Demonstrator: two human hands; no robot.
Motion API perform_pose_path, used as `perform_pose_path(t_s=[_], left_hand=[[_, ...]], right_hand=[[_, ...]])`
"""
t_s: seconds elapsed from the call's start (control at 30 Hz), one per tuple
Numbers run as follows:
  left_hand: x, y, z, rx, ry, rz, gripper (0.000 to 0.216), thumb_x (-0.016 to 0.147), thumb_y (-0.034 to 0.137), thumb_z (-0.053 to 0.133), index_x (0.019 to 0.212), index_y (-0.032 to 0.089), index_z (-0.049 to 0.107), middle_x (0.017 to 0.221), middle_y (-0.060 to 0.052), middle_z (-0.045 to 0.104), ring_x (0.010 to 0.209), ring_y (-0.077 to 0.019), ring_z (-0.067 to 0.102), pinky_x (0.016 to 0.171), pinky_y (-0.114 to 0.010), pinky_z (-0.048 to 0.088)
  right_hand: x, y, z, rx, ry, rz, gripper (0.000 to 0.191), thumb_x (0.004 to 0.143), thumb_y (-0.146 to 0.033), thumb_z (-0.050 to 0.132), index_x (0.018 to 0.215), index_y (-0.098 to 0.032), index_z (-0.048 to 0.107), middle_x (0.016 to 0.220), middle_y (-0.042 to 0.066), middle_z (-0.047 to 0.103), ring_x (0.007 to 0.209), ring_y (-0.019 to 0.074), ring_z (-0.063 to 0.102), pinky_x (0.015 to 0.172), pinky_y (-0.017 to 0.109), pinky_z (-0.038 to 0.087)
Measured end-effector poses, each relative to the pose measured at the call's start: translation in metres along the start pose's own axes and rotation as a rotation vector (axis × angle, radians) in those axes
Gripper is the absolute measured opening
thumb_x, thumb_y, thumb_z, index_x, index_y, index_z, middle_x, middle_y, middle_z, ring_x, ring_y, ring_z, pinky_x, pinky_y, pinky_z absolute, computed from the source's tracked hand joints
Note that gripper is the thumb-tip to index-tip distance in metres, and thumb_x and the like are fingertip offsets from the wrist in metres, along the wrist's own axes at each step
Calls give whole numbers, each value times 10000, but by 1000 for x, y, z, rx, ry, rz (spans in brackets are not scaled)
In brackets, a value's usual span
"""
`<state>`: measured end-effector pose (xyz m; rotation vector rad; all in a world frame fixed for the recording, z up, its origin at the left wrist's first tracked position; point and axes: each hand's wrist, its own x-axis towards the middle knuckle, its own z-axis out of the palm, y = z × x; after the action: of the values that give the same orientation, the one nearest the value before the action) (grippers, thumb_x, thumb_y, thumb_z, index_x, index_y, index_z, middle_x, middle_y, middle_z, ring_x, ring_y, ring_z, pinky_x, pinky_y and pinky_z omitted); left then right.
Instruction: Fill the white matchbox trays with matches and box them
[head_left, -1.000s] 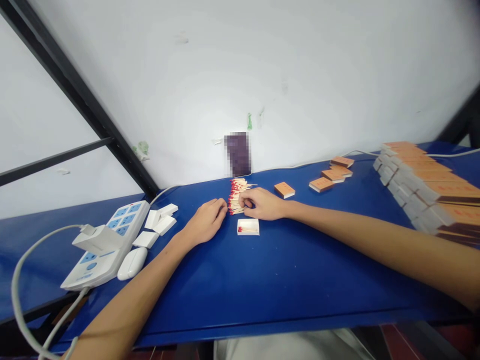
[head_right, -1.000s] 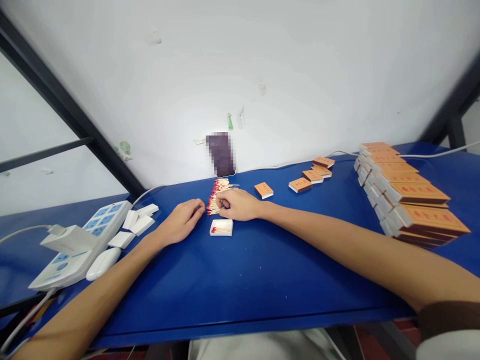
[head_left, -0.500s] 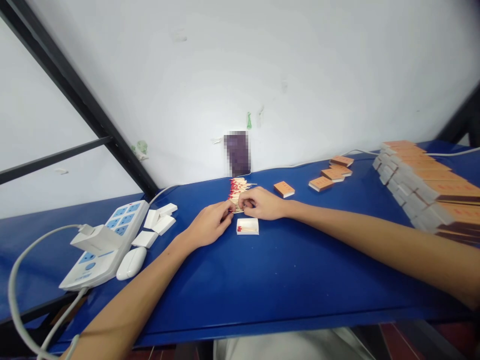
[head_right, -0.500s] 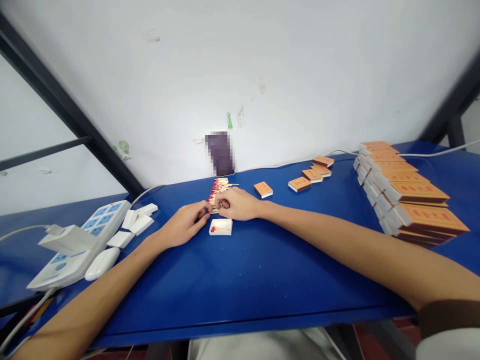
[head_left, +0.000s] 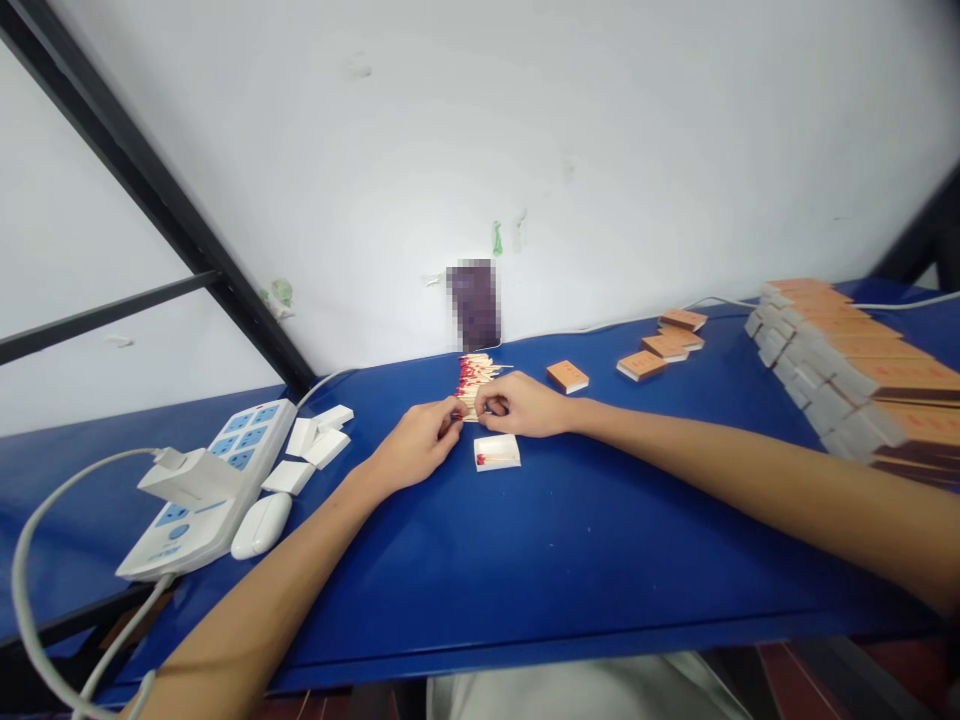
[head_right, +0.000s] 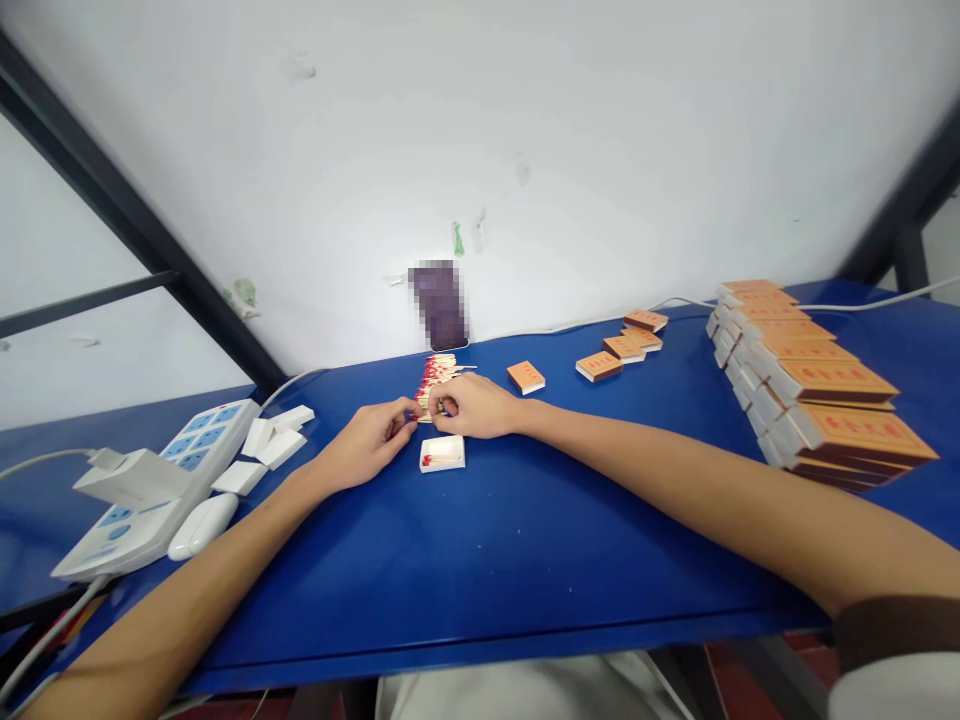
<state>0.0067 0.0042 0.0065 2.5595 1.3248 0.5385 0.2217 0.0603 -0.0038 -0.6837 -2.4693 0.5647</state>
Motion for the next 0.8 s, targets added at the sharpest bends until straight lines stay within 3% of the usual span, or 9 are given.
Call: perform_pose_path(t_s=[0.6, 0.8], left_hand=[[-1, 1, 1, -36, 10, -1, 80, 885, 189, 486, 899, 192, 565, 590, 69, 465, 535, -97, 446, 583, -220, 337], [-1, 1, 0, -60, -8, -19, 101, 883, 214, 508, 955, 204, 578, 572, 81, 461, 517, -91, 438, 573, -216, 334]], right_hand=[[1, 2, 0, 45, -3, -19, 172, 787, -172, 569, 832, -159, 734, 580, -38, 525, 557, 87, 435, 561, 226, 297], [2, 1, 0, 19, -8, -29, 133, 799, -206, 587, 783, -159, 710, 591, -32, 531, 564, 88, 439, 569, 227, 292]])
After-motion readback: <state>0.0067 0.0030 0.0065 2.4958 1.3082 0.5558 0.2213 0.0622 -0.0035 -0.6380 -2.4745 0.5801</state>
